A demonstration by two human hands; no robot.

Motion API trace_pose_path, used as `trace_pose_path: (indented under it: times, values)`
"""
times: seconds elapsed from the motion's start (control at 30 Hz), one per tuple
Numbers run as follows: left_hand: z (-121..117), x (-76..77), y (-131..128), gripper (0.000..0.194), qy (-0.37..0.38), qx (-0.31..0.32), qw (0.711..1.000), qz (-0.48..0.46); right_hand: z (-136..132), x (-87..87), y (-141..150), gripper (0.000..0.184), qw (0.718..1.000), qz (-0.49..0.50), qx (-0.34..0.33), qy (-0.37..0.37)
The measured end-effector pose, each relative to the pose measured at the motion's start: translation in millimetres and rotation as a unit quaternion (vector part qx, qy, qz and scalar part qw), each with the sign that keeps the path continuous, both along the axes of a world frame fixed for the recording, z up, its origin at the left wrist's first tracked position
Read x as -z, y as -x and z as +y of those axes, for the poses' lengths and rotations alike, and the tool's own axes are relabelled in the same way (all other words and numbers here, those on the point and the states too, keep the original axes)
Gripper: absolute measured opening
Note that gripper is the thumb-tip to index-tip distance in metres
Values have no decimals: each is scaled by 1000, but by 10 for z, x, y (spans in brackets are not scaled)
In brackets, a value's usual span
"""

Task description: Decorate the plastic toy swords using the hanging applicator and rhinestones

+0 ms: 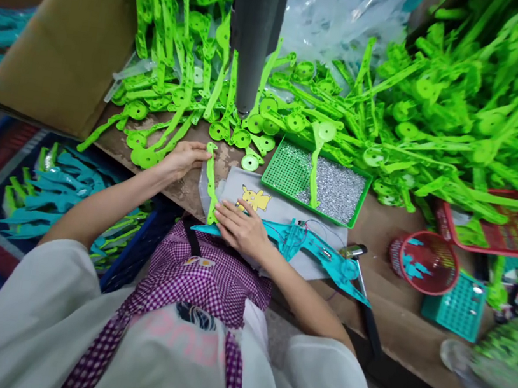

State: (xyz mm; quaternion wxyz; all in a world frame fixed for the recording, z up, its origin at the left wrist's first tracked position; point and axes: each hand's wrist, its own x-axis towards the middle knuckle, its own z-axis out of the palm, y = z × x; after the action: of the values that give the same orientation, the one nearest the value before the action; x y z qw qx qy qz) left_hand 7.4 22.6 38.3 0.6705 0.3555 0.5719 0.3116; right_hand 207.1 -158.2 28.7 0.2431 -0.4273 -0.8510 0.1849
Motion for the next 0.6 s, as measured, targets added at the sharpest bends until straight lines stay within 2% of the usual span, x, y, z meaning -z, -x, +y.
trace_pose_path:
  times: [0.07,0.1,0.17,0.23,0.3,0.37,0.43,0.5,0.53,0.6]
  values:
    - [2,7,-15,24,-1,-5,1000,-2,2,-138,-17,35,1000,19,12,8]
    - [4,13,-18,25,0,-7,1000,-4,44,-234,-23,39,999,36,40,2]
    - [9,33,-16,27,-2,-6,1000,-4,263,-453,-12,50,985,87,142,-37]
    - [14,53,-11,31,-12,-2,1000,7,680,-668,39,60,944,157,273,-101]
    - [18,59,-9,33,-20,3,1000,18,1225,-847,114,67,894,244,345,-152]
    - [22,45,-13,33,-20,7,1000,22,1747,-990,173,70,885,287,350,-113]
    - [24,15,-23,31,-10,7,1000,27,2104,-1098,184,67,910,295,286,-53]
    - [22,-19,-32,31,-2,0,999,34,2247,-1152,138,58,924,298,236,-42]
    - [21,-33,-34,31,1,-4,999,36,2249,-1154,91,52,920,311,230,-58]
    - [19,-55,-33,32,3,-9,999,40,2173,-1108,-48,47,889,370,254,-91]
